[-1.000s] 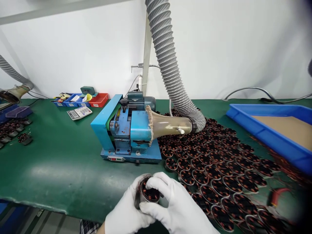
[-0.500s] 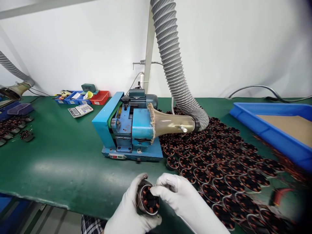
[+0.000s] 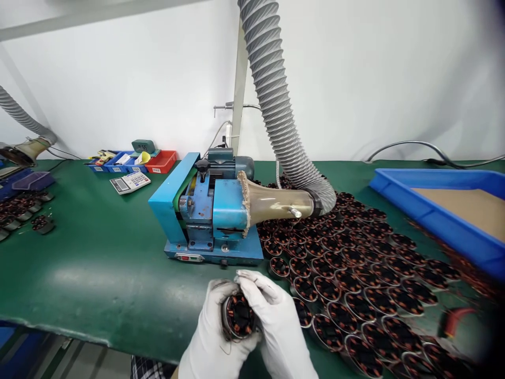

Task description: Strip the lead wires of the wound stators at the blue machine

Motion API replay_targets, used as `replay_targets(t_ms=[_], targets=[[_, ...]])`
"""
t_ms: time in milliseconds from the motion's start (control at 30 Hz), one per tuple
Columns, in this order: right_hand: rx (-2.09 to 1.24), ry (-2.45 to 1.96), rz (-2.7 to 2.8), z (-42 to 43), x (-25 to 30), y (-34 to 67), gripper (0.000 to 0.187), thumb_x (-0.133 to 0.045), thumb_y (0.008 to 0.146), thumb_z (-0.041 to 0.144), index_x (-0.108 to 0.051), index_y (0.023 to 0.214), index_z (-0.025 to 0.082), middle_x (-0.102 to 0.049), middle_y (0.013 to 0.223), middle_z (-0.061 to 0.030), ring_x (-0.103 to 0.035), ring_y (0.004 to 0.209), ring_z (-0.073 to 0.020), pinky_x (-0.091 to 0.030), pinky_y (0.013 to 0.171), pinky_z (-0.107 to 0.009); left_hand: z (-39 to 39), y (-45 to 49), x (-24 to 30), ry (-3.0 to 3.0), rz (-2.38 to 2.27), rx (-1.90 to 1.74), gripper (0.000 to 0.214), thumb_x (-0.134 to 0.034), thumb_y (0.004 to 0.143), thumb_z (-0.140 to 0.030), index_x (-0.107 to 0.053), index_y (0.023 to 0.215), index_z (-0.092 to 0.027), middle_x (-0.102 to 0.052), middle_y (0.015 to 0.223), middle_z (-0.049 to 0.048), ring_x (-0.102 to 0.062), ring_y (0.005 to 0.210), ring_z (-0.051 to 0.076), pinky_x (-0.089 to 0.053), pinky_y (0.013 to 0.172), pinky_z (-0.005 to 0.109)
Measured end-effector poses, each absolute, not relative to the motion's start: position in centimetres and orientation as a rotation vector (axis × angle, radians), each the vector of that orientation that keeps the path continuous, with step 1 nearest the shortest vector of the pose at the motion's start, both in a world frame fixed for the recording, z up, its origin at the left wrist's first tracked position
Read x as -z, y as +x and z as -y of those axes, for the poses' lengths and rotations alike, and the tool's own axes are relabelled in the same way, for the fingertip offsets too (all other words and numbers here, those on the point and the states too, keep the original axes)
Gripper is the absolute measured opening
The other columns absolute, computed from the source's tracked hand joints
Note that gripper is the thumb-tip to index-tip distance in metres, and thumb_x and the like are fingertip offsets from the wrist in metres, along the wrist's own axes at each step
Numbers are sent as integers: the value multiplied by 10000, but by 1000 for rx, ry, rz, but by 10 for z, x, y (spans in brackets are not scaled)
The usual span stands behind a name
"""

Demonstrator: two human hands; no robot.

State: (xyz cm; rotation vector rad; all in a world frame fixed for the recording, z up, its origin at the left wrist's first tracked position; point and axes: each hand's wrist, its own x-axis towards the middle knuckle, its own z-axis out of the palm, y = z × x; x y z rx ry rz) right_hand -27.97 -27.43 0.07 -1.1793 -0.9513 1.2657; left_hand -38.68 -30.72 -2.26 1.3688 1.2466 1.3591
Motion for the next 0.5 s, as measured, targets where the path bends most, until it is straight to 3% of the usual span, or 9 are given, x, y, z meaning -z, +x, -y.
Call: replay_targets(t_ms=[100, 233, 300, 367, 500], targets=[[-1366, -1114, 843, 263, -7, -276, 165, -784, 609, 305, -764, 721, 185, -741, 770, -80, -667, 710, -221, -549, 691, -338, 305, -390, 27, 1481, -1226, -1345, 422, -714, 665, -200, -597, 1069, -227, -571, 1041, 81, -572, 1036, 255, -474, 910, 364], [-1446, -850, 573, 240, -12, -254, 236, -822, 590, 308, -743, 778, 190, -647, 619, 0, -562, 543, -111, -506, 530, -226, 304, -393, 26, 1512, -1277, -1370, 421, -726, 642, -163, -591, 1030, -254, -566, 1023, 55, -573, 1011, 237, -477, 883, 325], [-1321, -856, 530, 238, -7, -251, 228, -793, 647, 319, -733, 837, 208, -669, 707, -2, -603, 634, -119, -532, 611, -225, 301, -392, 27, 1468, -1329, -1391, 470, -728, 634, -153, -575, 1066, -255, -558, 1065, 58, -566, 1034, 240, -468, 897, 325], [-1297, -992, 714, 243, 2, -258, 221, -740, 715, 330, -729, 894, 201, -712, 836, -49, -655, 760, -175, -557, 725, -295, 294, -388, 30, 1399, -1380, -1391, 489, -721, 640, -152, -566, 1094, -250, -558, 1110, 66, -560, 1062, 247, -458, 922, 342], [-1180, -1110, 1152, 249, 18, -283, 230, -686, 743, 338, -721, 914, 190, -724, 983, -101, -667, 909, -258, -545, 839, -392, 267, -374, 40, 1200, -1482, -1489, 365, -643, 697, -157, -569, 1047, -233, -605, 1078, 74, -595, 1010, 235, -462, 928, 378]])
